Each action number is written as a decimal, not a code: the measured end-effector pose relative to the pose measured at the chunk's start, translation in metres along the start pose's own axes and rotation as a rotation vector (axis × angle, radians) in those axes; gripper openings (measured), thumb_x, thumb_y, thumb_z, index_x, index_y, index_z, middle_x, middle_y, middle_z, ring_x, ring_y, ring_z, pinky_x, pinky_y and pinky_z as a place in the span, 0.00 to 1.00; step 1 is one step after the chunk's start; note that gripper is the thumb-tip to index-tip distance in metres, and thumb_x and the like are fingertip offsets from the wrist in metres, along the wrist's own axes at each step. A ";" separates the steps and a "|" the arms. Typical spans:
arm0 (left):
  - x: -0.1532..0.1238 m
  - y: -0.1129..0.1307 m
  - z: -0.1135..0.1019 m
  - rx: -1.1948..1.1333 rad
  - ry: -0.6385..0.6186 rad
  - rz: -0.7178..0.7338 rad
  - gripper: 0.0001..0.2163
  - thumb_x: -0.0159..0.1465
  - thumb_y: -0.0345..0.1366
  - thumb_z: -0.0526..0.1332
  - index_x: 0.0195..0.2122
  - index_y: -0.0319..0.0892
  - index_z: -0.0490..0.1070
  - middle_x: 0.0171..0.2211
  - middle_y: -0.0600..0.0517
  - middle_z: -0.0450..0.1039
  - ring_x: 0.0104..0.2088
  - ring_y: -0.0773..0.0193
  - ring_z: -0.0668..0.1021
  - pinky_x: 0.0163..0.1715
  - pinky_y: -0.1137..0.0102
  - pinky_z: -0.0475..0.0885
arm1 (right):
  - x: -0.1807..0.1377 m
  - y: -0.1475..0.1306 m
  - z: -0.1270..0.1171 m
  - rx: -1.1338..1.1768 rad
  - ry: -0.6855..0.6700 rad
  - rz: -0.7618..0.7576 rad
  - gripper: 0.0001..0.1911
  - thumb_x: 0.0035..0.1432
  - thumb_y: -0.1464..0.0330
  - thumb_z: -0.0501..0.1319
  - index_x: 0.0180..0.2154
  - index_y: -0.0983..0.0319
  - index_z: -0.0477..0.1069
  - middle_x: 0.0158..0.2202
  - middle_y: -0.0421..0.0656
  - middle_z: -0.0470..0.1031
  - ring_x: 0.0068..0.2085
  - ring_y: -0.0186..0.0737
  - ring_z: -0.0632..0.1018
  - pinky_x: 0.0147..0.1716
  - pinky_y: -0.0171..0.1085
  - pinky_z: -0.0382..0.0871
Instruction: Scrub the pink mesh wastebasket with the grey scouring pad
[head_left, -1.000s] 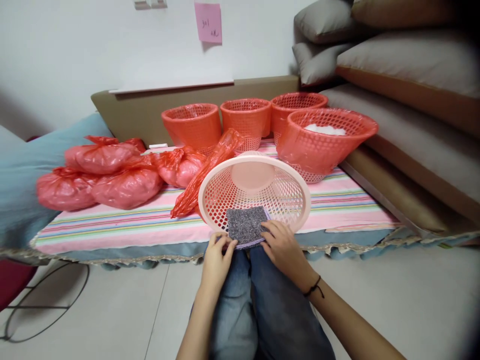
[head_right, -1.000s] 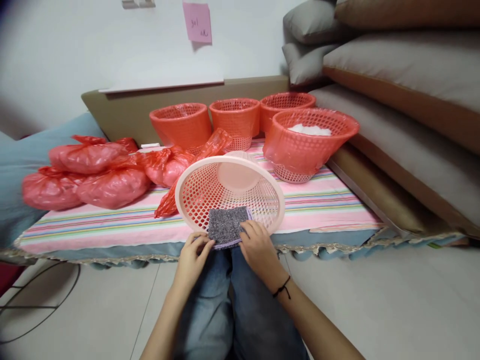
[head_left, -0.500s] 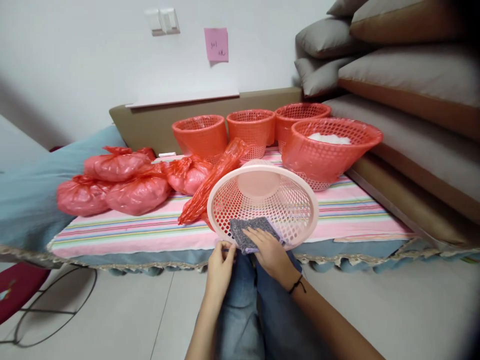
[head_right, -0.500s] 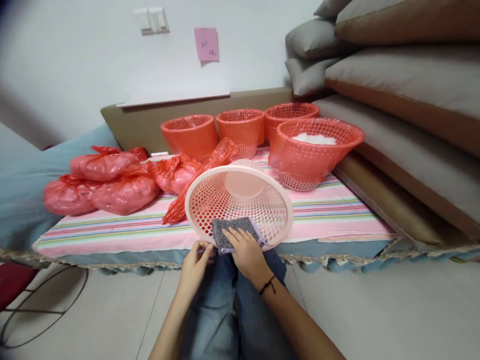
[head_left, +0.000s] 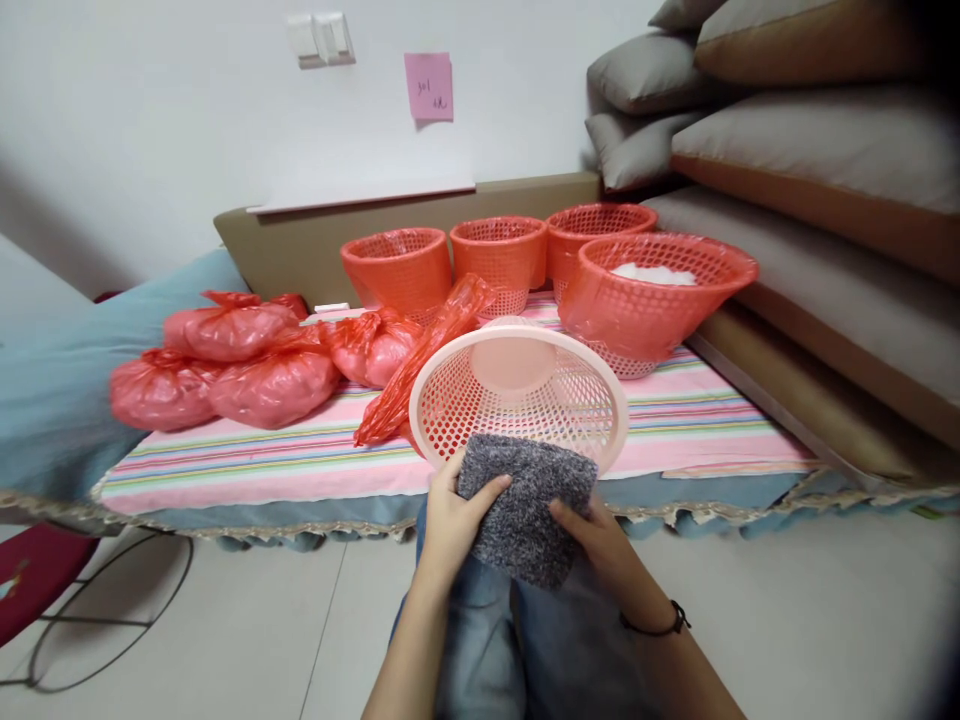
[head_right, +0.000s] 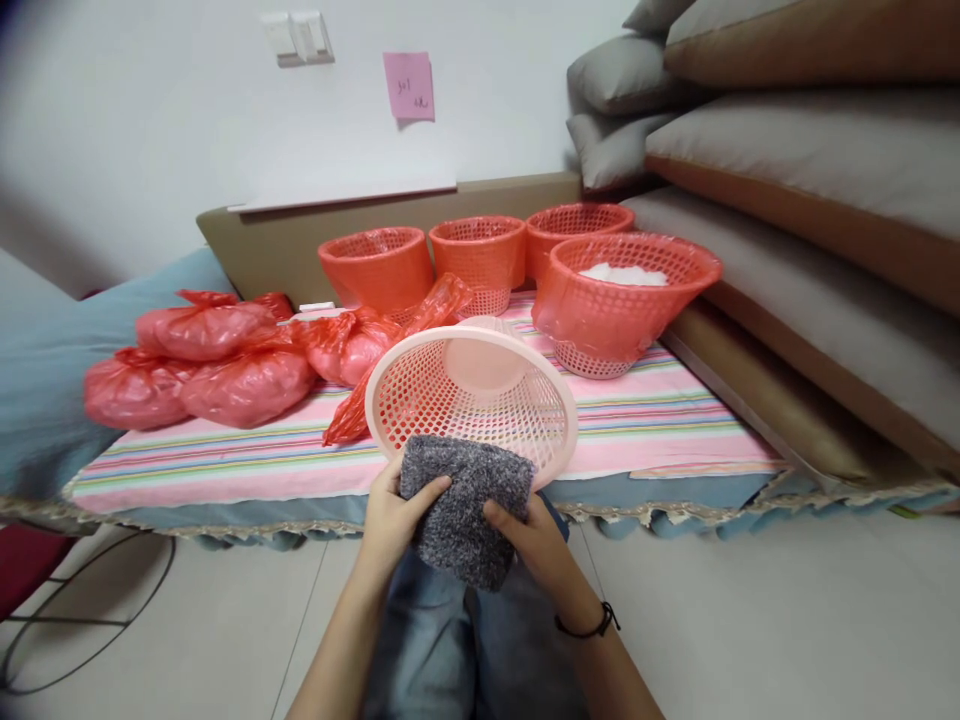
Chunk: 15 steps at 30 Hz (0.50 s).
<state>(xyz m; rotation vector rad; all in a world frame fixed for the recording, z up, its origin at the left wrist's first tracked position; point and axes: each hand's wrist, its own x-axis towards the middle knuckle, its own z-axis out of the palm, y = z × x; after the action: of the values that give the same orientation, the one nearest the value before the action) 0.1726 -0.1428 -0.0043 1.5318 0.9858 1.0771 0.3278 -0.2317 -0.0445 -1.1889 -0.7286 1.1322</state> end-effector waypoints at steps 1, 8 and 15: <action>-0.001 0.000 0.001 0.019 0.013 0.018 0.17 0.51 0.42 0.71 0.41 0.41 0.78 0.42 0.47 0.81 0.45 0.53 0.80 0.50 0.60 0.72 | -0.001 0.001 0.000 -0.042 0.007 -0.014 0.32 0.42 0.46 0.73 0.44 0.60 0.79 0.46 0.49 0.82 0.49 0.55 0.80 0.52 0.54 0.74; -0.005 0.005 -0.006 0.042 -0.054 0.023 0.13 0.47 0.41 0.72 0.32 0.42 0.77 0.32 0.51 0.80 0.36 0.56 0.79 0.41 0.65 0.74 | -0.006 -0.001 0.000 -0.237 0.042 -0.169 0.26 0.47 0.48 0.70 0.42 0.59 0.81 0.45 0.48 0.82 0.50 0.55 0.80 0.55 0.54 0.71; -0.008 0.007 0.000 0.031 -0.021 -0.032 0.12 0.56 0.43 0.67 0.36 0.41 0.76 0.35 0.51 0.79 0.38 0.59 0.78 0.41 0.68 0.72 | -0.005 -0.004 -0.001 -0.157 0.149 -0.083 0.29 0.49 0.43 0.66 0.37 0.61 0.80 0.39 0.45 0.83 0.43 0.51 0.79 0.45 0.46 0.74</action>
<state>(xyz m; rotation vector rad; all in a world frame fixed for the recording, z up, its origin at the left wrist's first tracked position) 0.1711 -0.1517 0.0018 1.5446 1.0133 1.0254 0.3278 -0.2364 -0.0405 -1.3471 -0.7554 0.9202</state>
